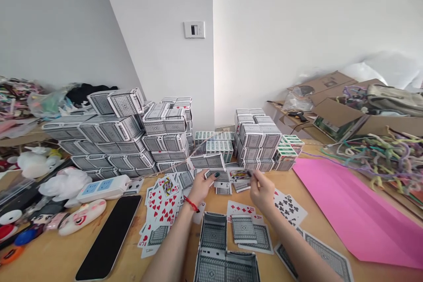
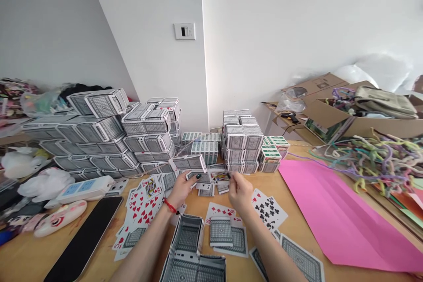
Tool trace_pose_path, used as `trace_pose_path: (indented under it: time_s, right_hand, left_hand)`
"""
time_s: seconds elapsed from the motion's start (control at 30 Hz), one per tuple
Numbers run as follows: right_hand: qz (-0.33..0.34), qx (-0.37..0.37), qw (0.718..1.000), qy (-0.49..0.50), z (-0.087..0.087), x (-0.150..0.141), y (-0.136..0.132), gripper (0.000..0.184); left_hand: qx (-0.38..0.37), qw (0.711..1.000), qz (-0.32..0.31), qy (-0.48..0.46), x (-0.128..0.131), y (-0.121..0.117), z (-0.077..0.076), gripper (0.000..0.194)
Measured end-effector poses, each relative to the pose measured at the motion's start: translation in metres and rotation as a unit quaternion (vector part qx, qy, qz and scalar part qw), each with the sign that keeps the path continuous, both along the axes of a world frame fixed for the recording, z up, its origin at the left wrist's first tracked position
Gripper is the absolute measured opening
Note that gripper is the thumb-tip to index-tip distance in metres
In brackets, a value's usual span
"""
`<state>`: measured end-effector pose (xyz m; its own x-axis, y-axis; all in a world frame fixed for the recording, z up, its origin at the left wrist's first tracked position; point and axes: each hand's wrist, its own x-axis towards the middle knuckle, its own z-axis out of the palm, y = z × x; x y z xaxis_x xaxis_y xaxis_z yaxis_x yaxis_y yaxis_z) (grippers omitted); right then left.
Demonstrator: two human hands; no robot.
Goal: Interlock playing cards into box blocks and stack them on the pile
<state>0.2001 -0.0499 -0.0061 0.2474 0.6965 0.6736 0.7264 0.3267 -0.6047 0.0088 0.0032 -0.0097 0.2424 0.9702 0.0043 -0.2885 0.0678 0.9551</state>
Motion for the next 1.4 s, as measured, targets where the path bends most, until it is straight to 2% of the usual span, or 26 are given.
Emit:
trace_pose_path:
  time_s: [0.1,0.2,0.3,0.4,0.6,0.7,1.03,1.2,1.4]
  right_hand:
    - [-0.051,0.018,0.997,0.053,0.003,0.006,0.000,0.025]
    - [-0.057,0.027,0.997,0.048,0.006,0.002,-0.003,0.021]
    - [-0.031,0.052,0.998,0.000,0.010,-0.010,-0.007,0.013]
    - [0.001,0.094,0.994,-0.058,0.016,-0.021,-0.012,0.015]
    - [0.052,0.121,0.986,-0.104,0.022,-0.030,-0.018,0.016]
    - [0.065,0.122,0.985,-0.105,0.023,-0.033,-0.020,0.016]
    - [0.098,0.071,0.984,-0.131,0.025,-0.033,-0.019,0.023]
    - [0.100,0.078,0.981,-0.147,0.025,-0.027,-0.014,0.027]
    - [0.072,0.052,0.991,-0.100,0.025,-0.021,-0.007,0.028]
  left_hand:
    - [-0.052,0.997,-0.012,-0.052,-0.005,-0.001,0.001,0.028]
    - [-0.091,0.986,-0.058,-0.128,-0.006,-0.005,0.004,0.030]
    - [-0.112,0.975,-0.100,-0.164,-0.005,-0.010,0.008,0.027]
    - [-0.108,0.968,-0.128,-0.187,-0.006,-0.011,0.010,0.021]
    - [-0.109,0.961,-0.149,-0.207,-0.011,-0.009,0.004,0.014]
    - [-0.104,0.964,-0.145,-0.197,-0.011,-0.009,0.003,0.012]
    - [-0.084,0.975,-0.119,-0.169,-0.009,-0.013,0.016,0.013]
    - [-0.085,0.980,-0.075,-0.165,-0.008,-0.009,0.014,0.015]
    - [-0.097,0.978,-0.055,-0.179,-0.008,-0.006,0.006,0.023]
